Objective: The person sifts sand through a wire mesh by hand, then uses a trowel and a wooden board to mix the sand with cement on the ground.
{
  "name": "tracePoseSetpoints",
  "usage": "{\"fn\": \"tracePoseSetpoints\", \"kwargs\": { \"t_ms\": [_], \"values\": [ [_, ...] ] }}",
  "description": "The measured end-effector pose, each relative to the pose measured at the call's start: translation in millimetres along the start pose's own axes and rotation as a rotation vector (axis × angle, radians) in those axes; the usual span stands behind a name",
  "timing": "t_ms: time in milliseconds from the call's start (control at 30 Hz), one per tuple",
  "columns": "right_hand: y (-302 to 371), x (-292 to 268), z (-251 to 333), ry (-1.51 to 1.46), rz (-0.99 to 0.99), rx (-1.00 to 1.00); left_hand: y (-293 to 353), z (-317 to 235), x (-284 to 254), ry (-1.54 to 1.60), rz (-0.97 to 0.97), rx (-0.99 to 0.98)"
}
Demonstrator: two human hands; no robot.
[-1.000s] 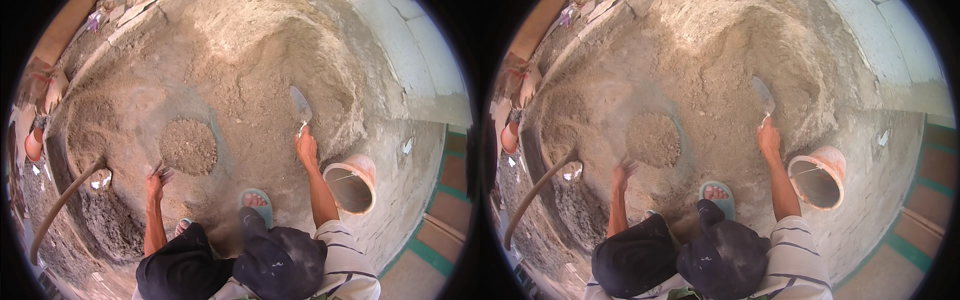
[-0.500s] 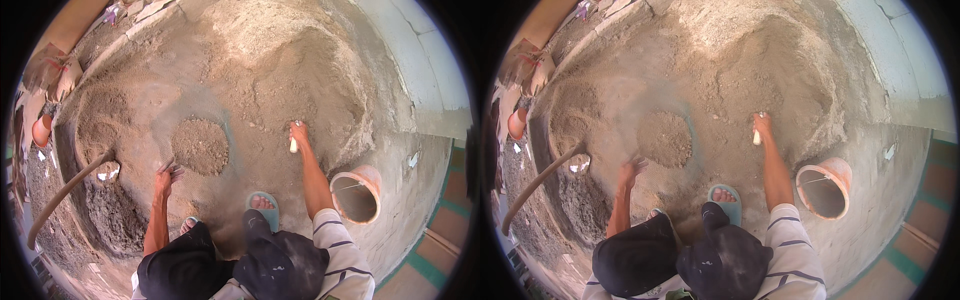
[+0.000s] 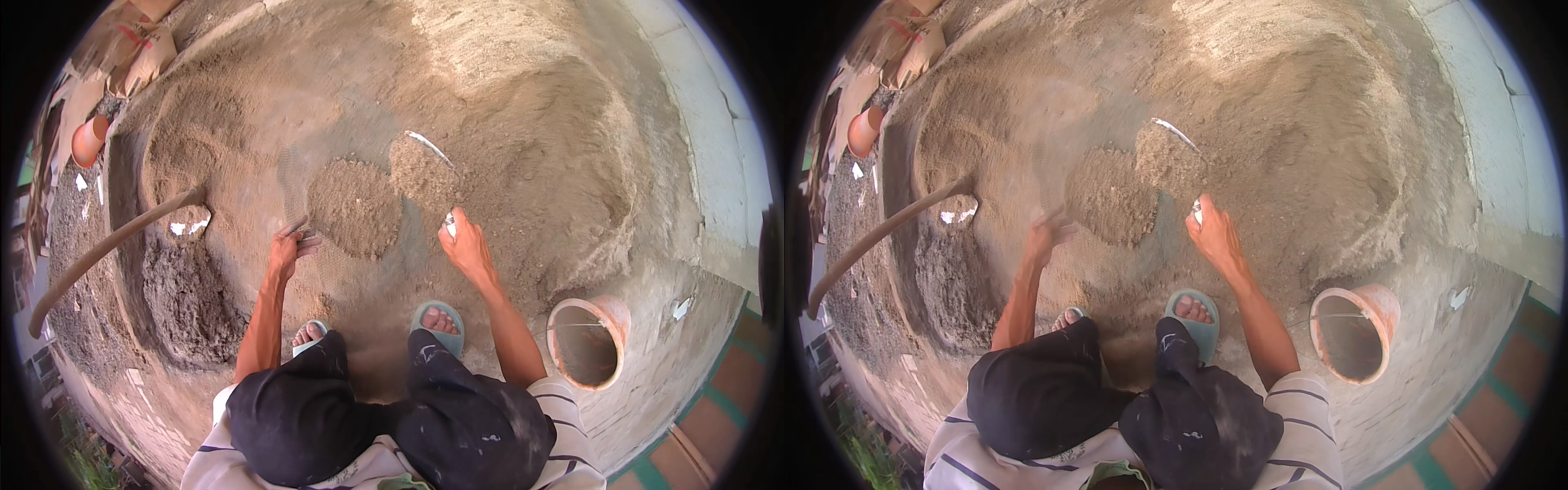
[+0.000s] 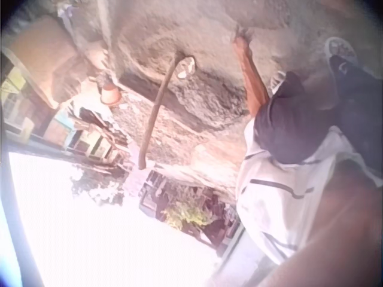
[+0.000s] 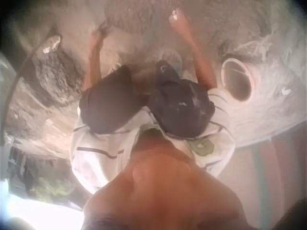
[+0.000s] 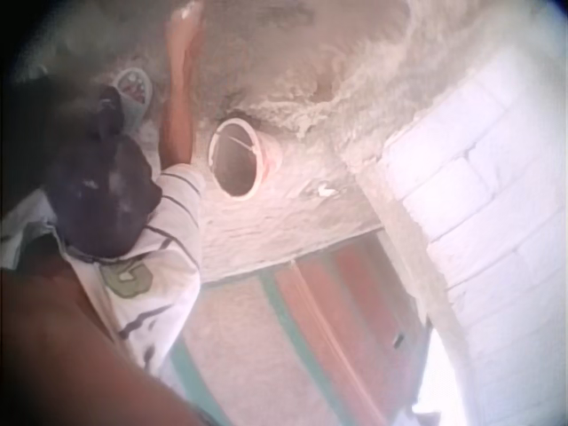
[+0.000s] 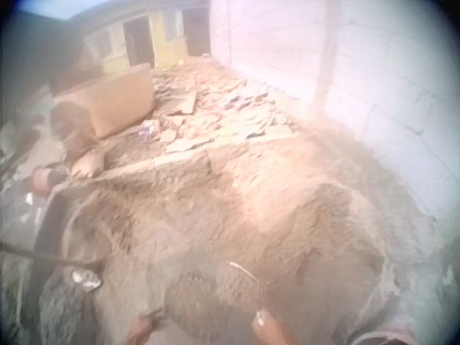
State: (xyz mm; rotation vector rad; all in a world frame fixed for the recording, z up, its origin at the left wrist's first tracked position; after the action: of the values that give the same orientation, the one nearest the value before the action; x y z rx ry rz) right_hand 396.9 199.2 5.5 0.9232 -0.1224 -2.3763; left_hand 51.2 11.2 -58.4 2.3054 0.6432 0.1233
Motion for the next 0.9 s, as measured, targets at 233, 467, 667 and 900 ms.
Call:
{"fn": "tracePoseSetpoints", "kwargs": {
  "t_ms": [233, 467, 667, 900],
  "values": [
    [36.2, 2.4, -76.1, -0.606, 0.025, 0.568, -4.4, 10.2, 0.7, -0.005, -0.011, -0.003],
    [-70.4, -69.4, -181.6, -0.632, 0.015, 0.56, -13.3, 8.7, 10.4, 0.032, 0.072, -0.013],
    [-115.2, -59.0, -163.2, -0.609, -0.165, 0.505, -13.4, -4.4, 7.0, -0.047, 0.015, -0.057],
    [-64.8, -63.3, -84.4, -0.306, -0.107, 0.254, -7.9, -1.0, 4.7, -0.031, 0.029, -0.051]
  ]
}}
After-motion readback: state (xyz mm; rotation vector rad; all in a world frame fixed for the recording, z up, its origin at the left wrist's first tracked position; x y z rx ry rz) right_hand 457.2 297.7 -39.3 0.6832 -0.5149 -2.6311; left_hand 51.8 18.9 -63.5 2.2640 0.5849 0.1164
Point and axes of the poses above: each hand's wrist, its own y-axis away from the middle knuckle, its own x-axis out of the palm, z = x × y, the point moved 3 cm from there along -y, towards the middle knuckle, and after that the axes turned 9 degrees about -y, right-handed, at the moved point
